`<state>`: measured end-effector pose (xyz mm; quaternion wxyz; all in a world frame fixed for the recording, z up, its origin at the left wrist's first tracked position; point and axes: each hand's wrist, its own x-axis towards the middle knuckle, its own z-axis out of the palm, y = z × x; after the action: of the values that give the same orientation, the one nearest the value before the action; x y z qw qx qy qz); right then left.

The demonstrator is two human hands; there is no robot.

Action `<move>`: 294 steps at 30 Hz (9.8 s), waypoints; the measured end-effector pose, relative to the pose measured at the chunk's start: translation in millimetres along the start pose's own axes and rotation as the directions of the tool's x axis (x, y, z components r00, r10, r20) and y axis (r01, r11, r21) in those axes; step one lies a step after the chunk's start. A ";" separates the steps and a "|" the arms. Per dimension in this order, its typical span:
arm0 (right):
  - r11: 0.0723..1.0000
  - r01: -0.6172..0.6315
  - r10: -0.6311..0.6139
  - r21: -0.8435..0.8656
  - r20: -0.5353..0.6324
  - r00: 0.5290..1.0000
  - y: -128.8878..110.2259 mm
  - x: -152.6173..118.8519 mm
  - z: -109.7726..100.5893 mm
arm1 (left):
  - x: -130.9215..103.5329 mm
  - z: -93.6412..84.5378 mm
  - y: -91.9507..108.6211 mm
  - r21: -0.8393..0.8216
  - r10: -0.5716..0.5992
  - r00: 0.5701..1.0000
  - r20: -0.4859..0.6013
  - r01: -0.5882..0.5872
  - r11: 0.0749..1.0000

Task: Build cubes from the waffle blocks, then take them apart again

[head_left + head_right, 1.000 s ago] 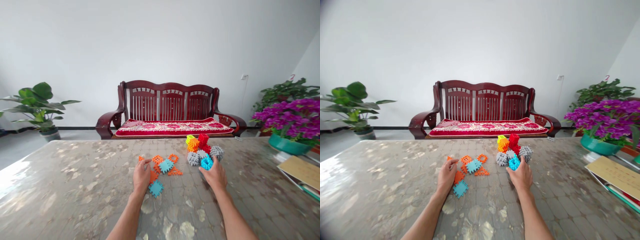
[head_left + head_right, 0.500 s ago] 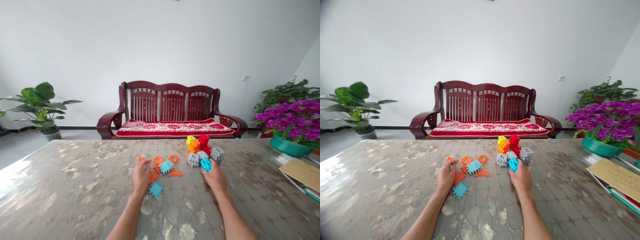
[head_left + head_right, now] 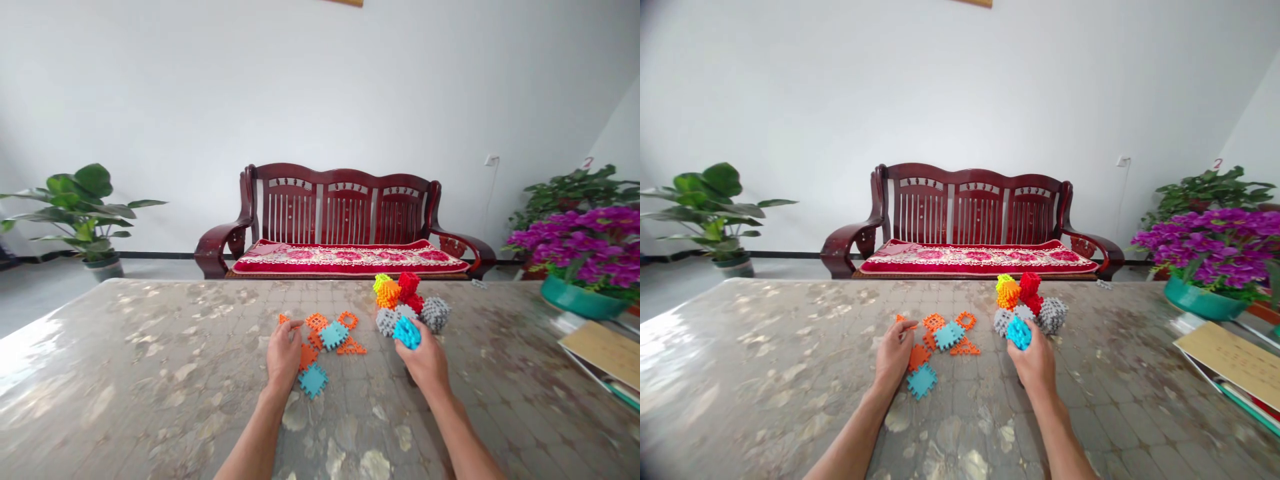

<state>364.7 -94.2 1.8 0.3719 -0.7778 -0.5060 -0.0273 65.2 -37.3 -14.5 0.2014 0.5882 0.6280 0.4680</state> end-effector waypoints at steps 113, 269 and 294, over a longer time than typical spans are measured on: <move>0.889 0.458 -0.458 0.025 0.092 0.884 -88.0 -43.8 83.1 | -13.3 -7.9 14.1 0.359 0.208 0.958 0.196 -0.267 0.894; 0.858 0.485 -0.424 -0.169 0.300 0.854 -57.5 -19.3 24.0 | -6.9 -9.2 7.1 0.359 0.216 0.964 0.158 -0.259 0.897; 0.840 0.520 -0.488 -0.154 0.202 0.849 -55.9 -31.1 43.7 | -67.7 31.5 53.6 0.168 0.395 0.780 0.486 -0.527 0.833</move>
<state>289.8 -79.7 -12.0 0.2297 -0.6504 -0.7148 -0.1153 135.4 -96.0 -5.6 0.1233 0.8369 0.4646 0.2619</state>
